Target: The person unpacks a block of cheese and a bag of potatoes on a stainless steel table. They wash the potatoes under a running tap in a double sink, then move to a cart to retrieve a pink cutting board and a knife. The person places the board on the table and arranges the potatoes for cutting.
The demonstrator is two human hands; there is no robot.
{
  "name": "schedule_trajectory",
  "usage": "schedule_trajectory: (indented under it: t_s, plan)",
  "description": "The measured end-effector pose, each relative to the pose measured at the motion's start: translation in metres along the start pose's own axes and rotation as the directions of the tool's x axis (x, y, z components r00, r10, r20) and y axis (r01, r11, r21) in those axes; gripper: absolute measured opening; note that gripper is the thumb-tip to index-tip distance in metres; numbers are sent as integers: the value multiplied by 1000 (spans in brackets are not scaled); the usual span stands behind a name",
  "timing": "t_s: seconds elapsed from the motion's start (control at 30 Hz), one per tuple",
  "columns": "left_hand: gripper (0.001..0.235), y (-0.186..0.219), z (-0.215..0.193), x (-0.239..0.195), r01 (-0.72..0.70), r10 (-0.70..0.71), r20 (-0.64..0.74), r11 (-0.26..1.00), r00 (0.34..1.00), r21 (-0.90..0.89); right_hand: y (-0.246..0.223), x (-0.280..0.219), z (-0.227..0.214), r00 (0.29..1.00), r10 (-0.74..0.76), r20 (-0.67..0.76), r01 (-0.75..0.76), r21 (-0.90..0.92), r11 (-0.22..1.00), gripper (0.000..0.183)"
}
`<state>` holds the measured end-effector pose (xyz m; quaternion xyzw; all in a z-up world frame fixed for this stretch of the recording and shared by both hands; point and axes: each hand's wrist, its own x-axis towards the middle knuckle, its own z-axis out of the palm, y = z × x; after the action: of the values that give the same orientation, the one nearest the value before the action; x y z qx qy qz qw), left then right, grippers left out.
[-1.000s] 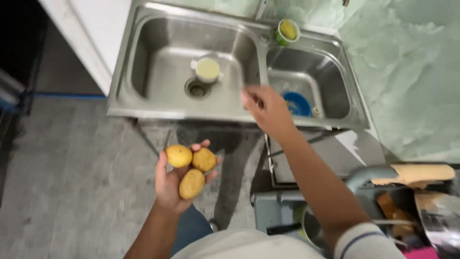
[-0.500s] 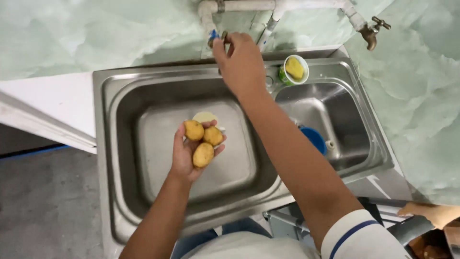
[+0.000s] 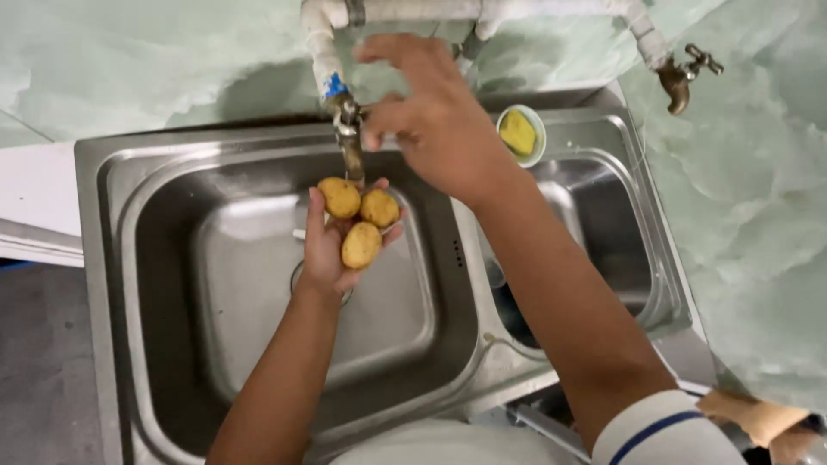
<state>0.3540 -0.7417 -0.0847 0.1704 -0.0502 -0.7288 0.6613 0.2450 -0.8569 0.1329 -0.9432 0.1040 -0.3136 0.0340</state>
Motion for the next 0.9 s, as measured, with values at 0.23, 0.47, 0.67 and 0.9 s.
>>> schedule_trajectory:
  t_s: [0.23, 0.47, 0.67, 0.9]
  plan:
    - [76, -6, -10, 7, -5, 7, 54, 1000, 999, -31, -38, 8, -4, 850, 526, 14, -508, 285, 813, 25]
    - [79, -11, 2, -7, 47, -41, -104, 997, 994, 57, -31, -9, 31, 954, 293, 64, -295, 19, 955, 33]
    - [69, -6, -6, -6, -37, 41, -95, 999, 995, 36, -29, -90, 81, 891, 453, -24, -434, 248, 866, 49]
    - [65, -17, -28, -7, -241, 224, -151, 965, 963, -105, -60, -127, 151, 875, 477, 81, -471, 364, 803, 68]
